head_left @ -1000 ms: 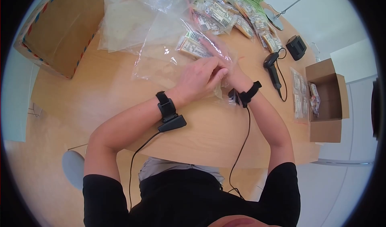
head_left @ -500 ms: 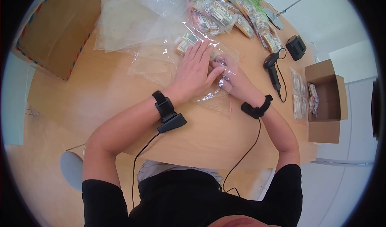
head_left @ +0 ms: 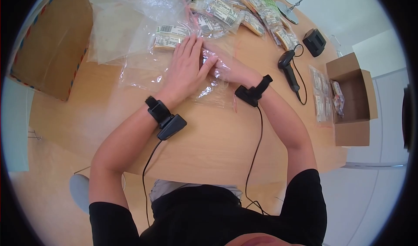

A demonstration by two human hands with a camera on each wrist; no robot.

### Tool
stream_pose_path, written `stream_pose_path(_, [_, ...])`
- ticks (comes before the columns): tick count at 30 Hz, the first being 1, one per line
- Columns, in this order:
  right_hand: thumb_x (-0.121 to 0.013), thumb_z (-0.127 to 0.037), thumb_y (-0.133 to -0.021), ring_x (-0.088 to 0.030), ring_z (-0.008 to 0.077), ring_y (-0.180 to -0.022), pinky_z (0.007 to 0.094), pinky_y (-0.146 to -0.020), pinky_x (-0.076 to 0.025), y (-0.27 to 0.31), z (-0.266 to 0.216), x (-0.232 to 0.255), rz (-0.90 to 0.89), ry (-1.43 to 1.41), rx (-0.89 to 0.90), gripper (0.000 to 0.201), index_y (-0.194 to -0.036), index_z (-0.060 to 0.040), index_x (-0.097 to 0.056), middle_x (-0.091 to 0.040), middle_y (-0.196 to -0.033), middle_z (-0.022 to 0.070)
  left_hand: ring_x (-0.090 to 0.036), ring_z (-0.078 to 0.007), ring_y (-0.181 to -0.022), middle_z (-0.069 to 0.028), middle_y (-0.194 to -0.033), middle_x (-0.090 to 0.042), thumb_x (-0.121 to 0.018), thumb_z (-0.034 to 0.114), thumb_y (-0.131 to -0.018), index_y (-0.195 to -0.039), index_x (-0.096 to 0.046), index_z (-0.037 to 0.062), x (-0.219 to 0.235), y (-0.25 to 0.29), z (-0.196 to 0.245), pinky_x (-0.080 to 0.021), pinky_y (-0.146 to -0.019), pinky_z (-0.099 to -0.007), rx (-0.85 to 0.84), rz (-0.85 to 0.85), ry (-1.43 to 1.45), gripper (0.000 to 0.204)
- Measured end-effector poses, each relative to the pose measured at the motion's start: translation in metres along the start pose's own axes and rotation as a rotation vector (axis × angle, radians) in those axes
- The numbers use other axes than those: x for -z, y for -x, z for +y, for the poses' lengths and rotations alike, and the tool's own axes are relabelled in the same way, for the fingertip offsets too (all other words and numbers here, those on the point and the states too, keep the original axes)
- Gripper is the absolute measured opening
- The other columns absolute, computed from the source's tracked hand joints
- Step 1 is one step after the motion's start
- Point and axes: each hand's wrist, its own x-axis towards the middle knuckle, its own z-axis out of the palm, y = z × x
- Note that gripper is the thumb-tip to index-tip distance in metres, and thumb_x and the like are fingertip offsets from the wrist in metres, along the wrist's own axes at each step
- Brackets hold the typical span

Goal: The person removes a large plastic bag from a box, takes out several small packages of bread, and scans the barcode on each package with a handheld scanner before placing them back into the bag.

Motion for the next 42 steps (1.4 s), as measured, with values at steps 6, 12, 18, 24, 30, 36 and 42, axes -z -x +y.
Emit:
stream_pose_path(6, [-0.066,-0.015,-0.102,-0.053,0.0321,-0.142,0.0392,-0.115,-0.045,0.028,0.005,0.054,0.093,-0.036,-0.284,0.032,-0.132,-0.0031,-0.071,-0.052,-0.158,0.0156,-0.036,-0.0457,-0.152,-0.0319,-0.158,-0.046,-0.055,0.049,-0.108,-0.150,-0.049,-0.0070,-0.002,0.001,0.000,-0.025,-0.128,-0.0526,-0.054,0.029,-0.067,0.071])
stream_pose_path(12, [-0.070,-0.029,-0.102,-0.046,0.0369,-0.149,0.0443,-0.122,-0.037,0.061,0.059,0.123,0.396,0.661,-0.288,0.037,-0.132,-0.0065,-0.072,-0.049,-0.160,0.0215,-0.039,-0.0452,-0.150,-0.0296,-0.157,-0.048,-0.062,0.040,-0.106,-0.145,-0.054,-0.0052,-0.001,0.001,0.004,-0.028,-0.127,-0.0540,-0.164,0.065,-0.080,0.060])
stream_pose_path(18, [-0.066,-0.041,-0.104,-0.030,0.0404,-0.159,0.0453,-0.130,-0.026,0.064,0.090,0.121,0.279,0.781,-0.386,0.058,-0.149,-0.0051,-0.059,-0.035,-0.169,0.0272,-0.049,-0.0384,-0.144,-0.0201,-0.153,-0.055,-0.070,0.027,-0.101,-0.136,-0.061,-0.0005,0.006,0.004,0.013,-0.041,-0.120,-0.0483,-0.253,-0.075,0.131,0.045])
stream_pose_path(24, [-0.065,-0.041,-0.105,-0.032,0.0378,-0.158,0.0427,-0.129,-0.028,0.075,0.095,0.130,0.303,0.654,-0.377,0.067,-0.153,0.0033,-0.052,-0.036,-0.170,0.0237,-0.053,-0.0383,-0.140,-0.0187,-0.148,-0.060,-0.069,0.028,-0.103,-0.136,-0.063,0.0015,0.003,0.006,0.005,-0.044,-0.117,-0.0467,-0.238,-0.171,0.127,0.043])
stream_pose_path(30, [-0.065,-0.043,-0.104,-0.034,0.0380,-0.157,0.0431,-0.129,-0.028,0.091,0.067,0.131,0.270,0.608,-0.403,0.067,-0.153,0.0001,-0.053,-0.036,-0.169,0.0237,-0.054,-0.0376,-0.139,-0.0186,-0.146,-0.061,-0.068,0.028,-0.103,-0.134,-0.064,0.0013,0.003,0.005,0.007,-0.044,-0.116,-0.0468,-0.252,-0.155,0.107,0.041])
stream_pose_path(36, [-0.064,-0.047,-0.103,-0.022,0.0382,-0.162,0.0450,-0.130,-0.024,0.055,0.076,0.124,0.214,0.725,-0.510,0.069,-0.156,-0.0036,-0.053,-0.026,-0.173,0.0241,-0.054,-0.0376,-0.139,-0.0187,-0.146,-0.061,-0.068,0.028,-0.103,-0.133,-0.064,0.0011,0.001,0.005,0.006,-0.044,-0.116,-0.0464,-0.249,-0.165,0.091,0.040])
stream_pose_path(42, [-0.062,-0.041,-0.106,-0.027,0.0379,-0.160,0.0452,-0.129,-0.027,0.059,0.115,0.133,0.319,0.745,-0.396,0.060,-0.152,-0.0020,-0.056,-0.033,-0.171,0.0226,-0.054,-0.0379,-0.139,-0.0189,-0.147,-0.060,-0.066,0.028,-0.104,-0.133,-0.064,0.0009,0.005,0.004,0.006,-0.044,-0.116,-0.0463,-0.249,-0.182,0.116,0.040])
